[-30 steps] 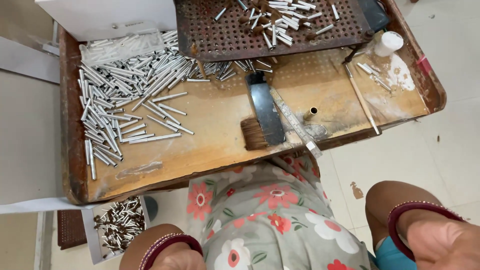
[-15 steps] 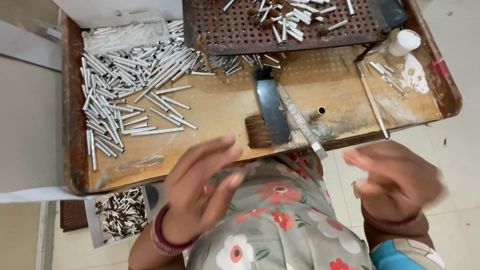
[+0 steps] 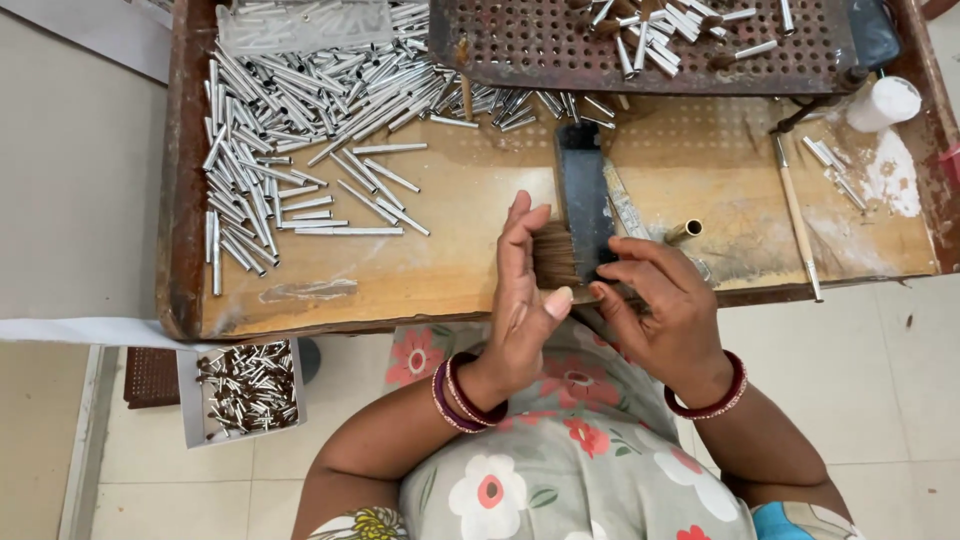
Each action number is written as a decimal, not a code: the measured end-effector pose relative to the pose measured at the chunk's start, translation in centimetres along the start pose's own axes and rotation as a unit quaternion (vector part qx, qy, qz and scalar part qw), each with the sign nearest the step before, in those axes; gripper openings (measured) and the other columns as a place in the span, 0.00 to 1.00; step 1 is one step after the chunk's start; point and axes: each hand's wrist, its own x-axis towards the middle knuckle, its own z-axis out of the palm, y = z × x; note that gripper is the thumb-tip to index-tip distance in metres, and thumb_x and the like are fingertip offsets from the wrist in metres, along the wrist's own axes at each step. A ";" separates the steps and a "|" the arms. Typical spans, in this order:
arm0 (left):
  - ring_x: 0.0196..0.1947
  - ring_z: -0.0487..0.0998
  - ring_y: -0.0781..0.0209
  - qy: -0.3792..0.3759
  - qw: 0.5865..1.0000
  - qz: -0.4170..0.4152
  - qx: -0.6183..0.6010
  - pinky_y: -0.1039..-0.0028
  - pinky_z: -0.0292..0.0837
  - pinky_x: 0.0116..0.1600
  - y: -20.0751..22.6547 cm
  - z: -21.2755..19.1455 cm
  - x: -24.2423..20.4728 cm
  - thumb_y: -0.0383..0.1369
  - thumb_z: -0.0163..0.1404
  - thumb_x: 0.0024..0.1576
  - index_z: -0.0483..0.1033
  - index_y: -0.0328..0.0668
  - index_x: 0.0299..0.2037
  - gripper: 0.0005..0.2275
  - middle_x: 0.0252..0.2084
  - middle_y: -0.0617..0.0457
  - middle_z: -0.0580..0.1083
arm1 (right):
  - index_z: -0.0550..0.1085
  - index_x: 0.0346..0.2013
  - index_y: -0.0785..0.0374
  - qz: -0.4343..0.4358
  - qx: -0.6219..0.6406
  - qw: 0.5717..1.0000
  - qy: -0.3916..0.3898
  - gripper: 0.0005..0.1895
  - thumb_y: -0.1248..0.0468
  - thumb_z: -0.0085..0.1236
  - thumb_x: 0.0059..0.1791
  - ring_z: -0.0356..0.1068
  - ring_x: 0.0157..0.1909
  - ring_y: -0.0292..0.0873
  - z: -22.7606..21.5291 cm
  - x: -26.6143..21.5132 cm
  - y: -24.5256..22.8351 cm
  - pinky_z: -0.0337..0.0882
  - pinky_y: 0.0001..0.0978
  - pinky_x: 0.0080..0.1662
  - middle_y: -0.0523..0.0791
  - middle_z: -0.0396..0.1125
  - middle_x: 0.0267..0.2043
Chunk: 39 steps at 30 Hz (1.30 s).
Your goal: The recorder is assembling brushes by inserting bundles of bristles into small metal tubes.
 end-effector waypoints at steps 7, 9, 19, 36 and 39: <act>0.84 0.35 0.52 0.116 0.985 0.041 -0.120 0.61 0.23 0.84 -0.2 0.1 -0.1 0.54 0.43 0.65 0.48 0.39 0.75 0.35 0.84 0.41 0.38 | 0.79 0.38 0.59 -0.102 -0.103 0.989 0.044 0.07 0.67 0.66 0.45 0.56 0.71 0.58 1.9 0.9 -1.9 0.58 0.50 0.68 0.53 0.59 0.69; 0.85 0.34 0.51 0.115 0.982 0.028 -0.148 0.60 0.22 0.84 -0.2 0.5 -0.1 0.55 0.42 0.65 0.48 0.39 0.76 0.36 0.84 0.41 0.37 | 0.80 0.37 0.57 -0.110 -0.140 0.983 0.033 0.07 0.67 0.65 0.45 0.53 0.72 0.56 2.6 0.7 -1.8 0.54 0.51 0.70 0.52 0.58 0.71; 0.84 0.35 0.54 0.085 0.977 0.050 -0.190 0.62 0.21 0.84 -0.4 0.1 0.5 0.59 0.36 0.67 0.47 0.37 0.77 0.37 0.83 0.42 0.40 | 0.78 0.41 0.60 -0.049 -0.037 0.996 0.062 0.08 0.65 0.67 0.48 0.52 0.77 0.58 1.7 -0.2 -0.4 0.54 0.49 0.75 0.52 0.58 0.73; 0.78 0.45 0.33 -0.017 0.886 0.027 0.463 0.32 0.27 0.74 1.7 -3.3 1.7 0.34 0.56 0.45 0.74 0.46 0.47 0.18 0.75 0.37 0.53 | 0.75 0.36 0.55 -0.122 -0.261 0.958 -0.010 0.04 0.61 0.59 0.55 0.45 0.79 0.50 4.8 0.9 0.0 0.36 0.53 0.76 0.47 0.54 0.77; 0.78 0.45 0.33 -0.037 0.878 0.023 0.477 0.30 0.24 0.72 1.3 -3.3 1.9 0.35 0.58 0.45 0.78 0.48 0.41 0.13 0.75 0.35 0.54 | 0.73 0.41 0.58 -0.091 -0.232 0.968 -0.026 0.04 0.61 0.56 0.55 0.46 0.79 0.51 5.1 0.6 0.2 0.35 0.57 0.75 0.50 0.53 0.77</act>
